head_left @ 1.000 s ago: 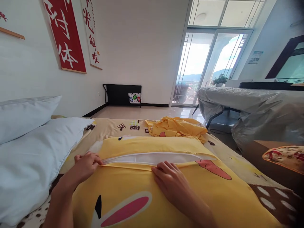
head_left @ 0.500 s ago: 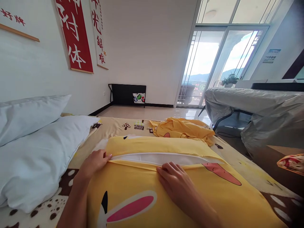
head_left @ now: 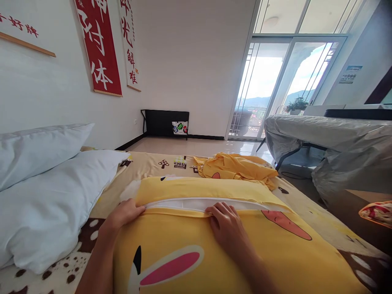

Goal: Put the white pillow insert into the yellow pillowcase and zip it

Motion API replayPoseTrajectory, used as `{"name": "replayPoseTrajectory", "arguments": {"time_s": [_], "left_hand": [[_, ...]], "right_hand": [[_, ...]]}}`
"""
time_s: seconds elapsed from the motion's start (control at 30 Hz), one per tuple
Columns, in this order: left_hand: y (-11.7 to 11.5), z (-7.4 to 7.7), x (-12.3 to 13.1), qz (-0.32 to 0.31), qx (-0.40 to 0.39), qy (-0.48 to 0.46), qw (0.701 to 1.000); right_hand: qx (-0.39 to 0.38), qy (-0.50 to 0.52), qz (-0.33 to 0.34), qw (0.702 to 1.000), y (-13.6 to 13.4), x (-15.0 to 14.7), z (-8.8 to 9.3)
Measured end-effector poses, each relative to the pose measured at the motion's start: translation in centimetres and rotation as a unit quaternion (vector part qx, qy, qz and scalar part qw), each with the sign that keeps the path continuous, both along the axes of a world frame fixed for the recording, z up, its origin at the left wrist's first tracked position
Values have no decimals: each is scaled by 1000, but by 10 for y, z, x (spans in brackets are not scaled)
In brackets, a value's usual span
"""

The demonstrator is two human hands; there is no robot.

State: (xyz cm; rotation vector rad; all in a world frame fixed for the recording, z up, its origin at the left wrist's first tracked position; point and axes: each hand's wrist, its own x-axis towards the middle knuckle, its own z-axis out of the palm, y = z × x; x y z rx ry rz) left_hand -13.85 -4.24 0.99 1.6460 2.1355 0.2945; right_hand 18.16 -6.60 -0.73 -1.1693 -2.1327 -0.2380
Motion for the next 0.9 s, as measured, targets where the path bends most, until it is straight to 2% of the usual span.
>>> {"name": "replayPoseTrajectory", "arguments": {"time_s": [0.17,0.4,0.57,0.67,0.8,0.9], "left_hand": [[0,0,2,-23,10,0,1000],[-2,-7,-9,-80,-4,-113,990],[-1,-14,-12,-77,7,-156,985],[0,-17,-15,-99,25,-161,982],[0,-25,-26,-135,-15,-238,962],[-1,-31,-32,-141,8,-276,951]], "right_hand": [[59,22,7,998,0,-1,0],[177,52,12,983,-1,-3,2],[138,21,0,990,2,-3,-3],[110,13,9,994,5,-5,-6],[101,10,10,995,6,-5,-7],[88,11,34,996,4,-6,-5]]}}
